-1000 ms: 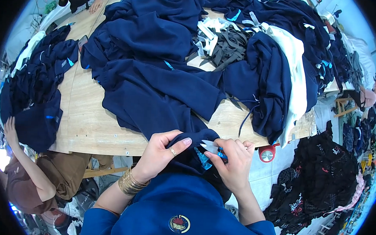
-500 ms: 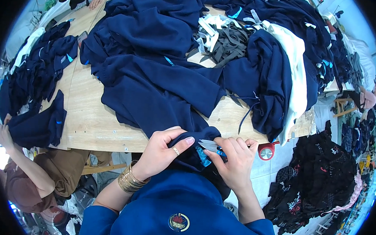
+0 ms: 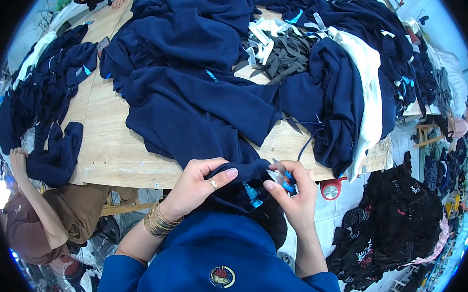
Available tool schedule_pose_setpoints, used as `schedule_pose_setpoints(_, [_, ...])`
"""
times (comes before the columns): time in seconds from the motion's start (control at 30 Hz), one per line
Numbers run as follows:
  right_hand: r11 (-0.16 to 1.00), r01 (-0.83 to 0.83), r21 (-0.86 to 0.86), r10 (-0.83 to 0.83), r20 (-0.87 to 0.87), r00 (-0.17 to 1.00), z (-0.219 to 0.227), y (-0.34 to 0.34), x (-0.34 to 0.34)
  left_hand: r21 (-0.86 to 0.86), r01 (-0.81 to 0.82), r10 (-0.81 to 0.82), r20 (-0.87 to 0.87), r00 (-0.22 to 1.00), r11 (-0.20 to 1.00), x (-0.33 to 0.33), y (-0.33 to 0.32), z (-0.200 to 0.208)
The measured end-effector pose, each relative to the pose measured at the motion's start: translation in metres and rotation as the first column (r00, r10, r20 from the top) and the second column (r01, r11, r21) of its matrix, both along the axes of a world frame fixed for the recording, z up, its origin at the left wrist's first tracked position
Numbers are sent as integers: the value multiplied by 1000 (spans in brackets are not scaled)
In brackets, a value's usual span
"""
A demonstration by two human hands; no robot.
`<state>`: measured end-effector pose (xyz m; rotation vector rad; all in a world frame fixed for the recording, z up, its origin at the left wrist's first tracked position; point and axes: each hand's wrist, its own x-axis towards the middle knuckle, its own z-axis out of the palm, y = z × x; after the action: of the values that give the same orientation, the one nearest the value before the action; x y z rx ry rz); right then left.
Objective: Trimming loose threads from blue athletic shorts using small hand-held thread snips.
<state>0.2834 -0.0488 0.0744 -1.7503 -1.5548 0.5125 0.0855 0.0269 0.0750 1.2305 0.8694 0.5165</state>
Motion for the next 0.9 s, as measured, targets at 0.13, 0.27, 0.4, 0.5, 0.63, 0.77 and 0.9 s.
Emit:
schedule_pose_setpoints(0.13, [996, -74, -59, 42, -428, 903, -3, 7, -14, -59, -14, 19, 76, 997, 998, 4, -2, -1])
schedule_pose_setpoints(0.27, [997, -70, 8, 67, -438, 896, -8, 8, -18, -117, 78, -72, 56, 996, 990, -1, 6, 0])
schedule_pose_setpoints(0.4, [1000, 0, -18, -12, -699, 715, -8, 10, -16, 296, 20, -34, 44, 998, 955, -2, 10, -13])
schedule_pose_setpoints(0.5, [1000, -4, -24, -15, -746, 665, -5, 7, -10, 220, -13, -8, 93, 996, 975, -3, 8, -9])
schedule_pose_setpoints(0.63, [1000, -28, -2, 18, -689, 725, -5, 6, -12, -21, -9, 12, 164, 986, 1000, -1, 8, -8])
schedule_pose_setpoints(0.77, [999, -9, 47, 36, -603, 797, -6, 9, -12, -53, 26, -17, 159, 987, 998, -3, 8, -9])
schedule_pose_setpoints(0.9, [990, 130, 44, -86, -544, 835, -5, 12, -8, -113, -52, 76, 220, 972, 992, -1, 7, -6])
